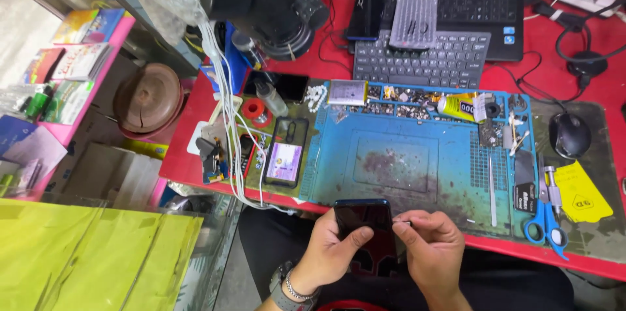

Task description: The person applies adhesive from a tube to the edges of a smartphone back cover. They then align and press the cover onto the phone's chassis, securing the device.

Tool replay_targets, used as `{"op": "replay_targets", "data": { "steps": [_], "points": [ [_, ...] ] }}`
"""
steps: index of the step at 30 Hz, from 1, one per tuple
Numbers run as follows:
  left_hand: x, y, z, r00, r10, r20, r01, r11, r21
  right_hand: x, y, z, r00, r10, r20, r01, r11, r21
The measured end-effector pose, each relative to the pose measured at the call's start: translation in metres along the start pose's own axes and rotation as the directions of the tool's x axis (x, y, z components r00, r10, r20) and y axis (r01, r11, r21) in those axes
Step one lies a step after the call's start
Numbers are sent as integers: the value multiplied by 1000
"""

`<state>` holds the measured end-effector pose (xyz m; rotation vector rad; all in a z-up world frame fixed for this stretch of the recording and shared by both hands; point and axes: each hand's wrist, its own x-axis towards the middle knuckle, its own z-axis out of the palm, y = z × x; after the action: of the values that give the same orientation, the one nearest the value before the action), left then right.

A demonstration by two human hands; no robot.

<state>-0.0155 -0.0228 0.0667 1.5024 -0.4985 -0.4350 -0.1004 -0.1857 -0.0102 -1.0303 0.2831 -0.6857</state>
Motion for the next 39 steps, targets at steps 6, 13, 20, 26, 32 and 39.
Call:
{"op": "replay_targets", "data": {
  "steps": [6, 13, 20, 26, 32, 39],
  "points": [
    [-1, -9, -2, 999, -30, 17, 30, 999, 16, 2, 10, -14, 991, 132, -11, -132, 989, -62],
    [-3, -14, 9, 1000, 6, 10, -6, 1000, -6, -7, 20, -11, 992, 73, -98, -72, 997, 16],
    [-4, -26, 10, 1000, 0, -21, -1, 999, -41, -8, 23, -11, 993, 40, -106, -39, 999, 16],
    [-2, -19, 11, 1000, 9, -18, -10, 997, -77, -8, 19, -8, 997, 52, -59, -50, 998, 25],
    [-4, -12, 10, 1000, 5, 21, -3, 997, -81, -11, 8, -9, 999, 39, 17, -39, 998, 46],
    [-9, -10, 9, 1000, 15, 19, -15, 999, -29, -8, -9, 0, 995, -49, 86, 45, 998, 48]
  ]
}}
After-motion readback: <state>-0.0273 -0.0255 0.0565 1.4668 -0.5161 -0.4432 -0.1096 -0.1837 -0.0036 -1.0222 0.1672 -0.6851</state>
